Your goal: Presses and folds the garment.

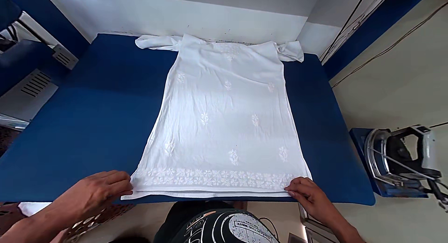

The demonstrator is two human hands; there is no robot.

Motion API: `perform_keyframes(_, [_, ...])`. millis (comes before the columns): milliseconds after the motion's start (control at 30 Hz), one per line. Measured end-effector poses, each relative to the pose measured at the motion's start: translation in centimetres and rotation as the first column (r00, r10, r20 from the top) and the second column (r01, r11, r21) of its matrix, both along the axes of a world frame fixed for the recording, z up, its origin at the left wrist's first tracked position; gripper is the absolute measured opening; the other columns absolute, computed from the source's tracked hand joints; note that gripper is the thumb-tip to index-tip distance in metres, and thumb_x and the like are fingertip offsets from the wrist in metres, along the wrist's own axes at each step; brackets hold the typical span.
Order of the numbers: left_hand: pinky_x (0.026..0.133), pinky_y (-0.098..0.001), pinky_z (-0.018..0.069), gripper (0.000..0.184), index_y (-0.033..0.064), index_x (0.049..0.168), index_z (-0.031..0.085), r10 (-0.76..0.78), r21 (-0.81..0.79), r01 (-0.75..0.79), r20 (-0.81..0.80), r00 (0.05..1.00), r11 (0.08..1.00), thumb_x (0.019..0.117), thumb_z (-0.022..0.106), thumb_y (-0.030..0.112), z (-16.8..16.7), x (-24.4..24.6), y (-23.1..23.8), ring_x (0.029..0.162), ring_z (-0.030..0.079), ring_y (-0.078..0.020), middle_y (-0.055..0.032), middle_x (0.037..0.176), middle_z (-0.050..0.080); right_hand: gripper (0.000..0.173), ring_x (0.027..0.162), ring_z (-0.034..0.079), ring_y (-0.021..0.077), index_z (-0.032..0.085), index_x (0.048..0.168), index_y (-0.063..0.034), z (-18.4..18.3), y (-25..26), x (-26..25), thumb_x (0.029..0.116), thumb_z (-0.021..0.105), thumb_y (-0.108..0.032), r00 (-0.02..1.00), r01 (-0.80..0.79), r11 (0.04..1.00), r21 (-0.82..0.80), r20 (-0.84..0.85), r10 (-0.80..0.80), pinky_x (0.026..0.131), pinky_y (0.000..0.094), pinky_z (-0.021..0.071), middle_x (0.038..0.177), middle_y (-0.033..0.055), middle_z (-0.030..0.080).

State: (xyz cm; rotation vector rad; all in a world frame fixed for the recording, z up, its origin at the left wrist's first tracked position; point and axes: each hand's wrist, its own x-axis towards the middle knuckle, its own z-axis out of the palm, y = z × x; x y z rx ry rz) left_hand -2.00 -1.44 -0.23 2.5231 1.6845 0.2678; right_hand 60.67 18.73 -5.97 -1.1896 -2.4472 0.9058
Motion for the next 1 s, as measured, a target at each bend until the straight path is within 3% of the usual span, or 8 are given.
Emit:
perform_keyframes(267, [0.102, -0.0499, 0.0529, 0.005, 0.0143, 0.084, 0.074, -0.250, -0.183, 0.228, -0.111, 0.962, 0.956, 0.0856, 0.073, 0.019, -1.0, 0.0, 1.0, 0.127, 0.062, -0.0280, -0.0041, 0.134, 0.067, 0.028, 0.103, 0.062, 0.0123, 0.076, 0.096, -0.0258, -1.4, -1.1, 1.7, 0.0986, 0.062, -0.050, 0.993, -0.002, 0.996, 0.091, -0.119, 0.012, 0.093, 0.0360, 0.0503, 0.101, -0.0037, 0.069])
perform_keyframes(367, [0.097, -0.0478, 0.0562, 0.028, 0.0067, 0.088, 0.074, -0.241, -0.395, 0.196, -0.068, 0.968, 0.897, 0.0951, 0.070, 0.033, 0.9, 0.8, 2.8, 0.117, 0.068, -0.0284, -0.0088, 0.127, 0.070, 0.036, 0.084, 0.066, 0.0053, 0.076, 0.104, -0.0125, 0.0, -0.7, 1.1, 0.0958, 0.068, -0.047, 0.980, 0.057, 0.998, -0.017, -0.190, -0.059, 0.074, 0.0249, 0.0570, 0.095, -0.0006, 0.072])
perform_keyframes(433, [0.077, -0.0496, 0.0591, 0.045, 0.0054, 0.088, 0.073, -0.165, -0.372, 0.143, -0.027, 0.986, 0.917, 0.0968, 0.064, 0.049, 1.9, 2.5, 4.8, 0.089, 0.073, -0.0293, -0.0106, 0.096, 0.074, 0.037, 0.069, 0.066, 0.0053, 0.073, 0.112, -0.0042, 1.7, 1.0, -0.5, 0.0978, 0.064, -0.037, 0.958, 0.178, 0.983, -0.039, -0.221, -0.182, 0.061, 0.0236, 0.0570, 0.086, 0.0022, 0.072])
perform_keyframes(533, [0.081, -0.0501, 0.0618, 0.042, 0.0077, 0.109, 0.074, -0.007, -0.026, 0.010, 0.115, 0.993, 1.000, 0.1029, 0.054, 0.044, 1.3, 7.9, 10.2, 0.095, 0.075, -0.0270, -0.0094, 0.106, 0.075, 0.038, 0.089, 0.072, 0.0204, 0.069, 0.124, -0.0029, 4.2, 5.1, -4.6, 0.1029, 0.054, -0.031, 0.906, 0.418, 0.884, 0.212, -0.173, -0.386, 0.078, 0.0407, 0.0609, 0.105, 0.0114, 0.074])
perform_keyframes(600, [0.108, -0.0508, 0.0498, 0.045, 0.0086, 0.133, 0.065, 0.153, 0.019, -0.165, 0.276, 0.949, 0.986, 0.1049, 0.052, 0.041, -0.3, 11.8, 14.3, 0.129, 0.062, -0.0264, -0.0094, 0.141, 0.064, 0.049, 0.126, 0.063, 0.0352, 0.058, 0.142, -0.0020, 4.8, 7.5, -7.4, 0.1059, 0.048, -0.033, 0.889, 0.453, 0.835, 0.313, -0.095, -0.447, 0.105, 0.0583, 0.0493, 0.137, 0.0181, 0.064])
perform_keyframes(733, [0.123, -0.0617, 0.0230, 0.078, 0.0150, 0.156, 0.045, 0.422, 0.041, -0.437, 0.194, 0.886, 0.899, 0.1005, 0.035, 0.068, -9.3, 10.6, 15.3, 0.154, 0.033, -0.0310, -0.0102, 0.164, 0.038, 0.066, 0.147, 0.042, 0.0379, 0.054, 0.151, -0.0190, -2.9, 8.2, -7.1, 0.1043, 0.032, -0.060, 0.872, 0.307, 0.798, 0.519, 0.182, -0.454, 0.115, 0.0685, 0.0297, 0.158, 0.0098, 0.048])
perform_keyframes(900, [0.115, -0.0784, 0.0152, 0.089, 0.0207, 0.160, 0.038, 0.625, 0.047, -0.625, 0.029, 0.780, 0.779, 0.0959, 0.023, 0.079, -10.8, 2.1, 11.3, 0.154, 0.027, -0.0426, -0.0049, 0.166, 0.036, 0.066, 0.150, 0.034, 0.0411, 0.056, 0.150, -0.0178, -3.7, 8.1, -5.0, 0.1024, 0.040, -0.061, 0.876, 0.360, 0.854, 0.375, 0.181, -0.448, 0.117, 0.0716, 0.0208, 0.160, 0.0081, 0.045])
perform_keyframes(1000, [0.117, -0.0763, 0.0144, 0.066, 0.0166, 0.137, 0.065, 0.559, 0.009, -0.573, 0.202, 0.804, 0.820, 0.0998, 0.042, 0.066, -8.8, -0.9, 12.3, 0.151, 0.031, -0.0447, -0.0130, 0.157, 0.048, 0.048, 0.135, 0.052, 0.0447, 0.066, 0.133, -0.0005, -1.1, 10.8, -5.1, 0.1004, 0.060, -0.036, 0.842, 0.536, 0.805, 0.253, -0.095, -0.531, 0.113, 0.0656, 0.0368, 0.141, 0.0227, 0.061])
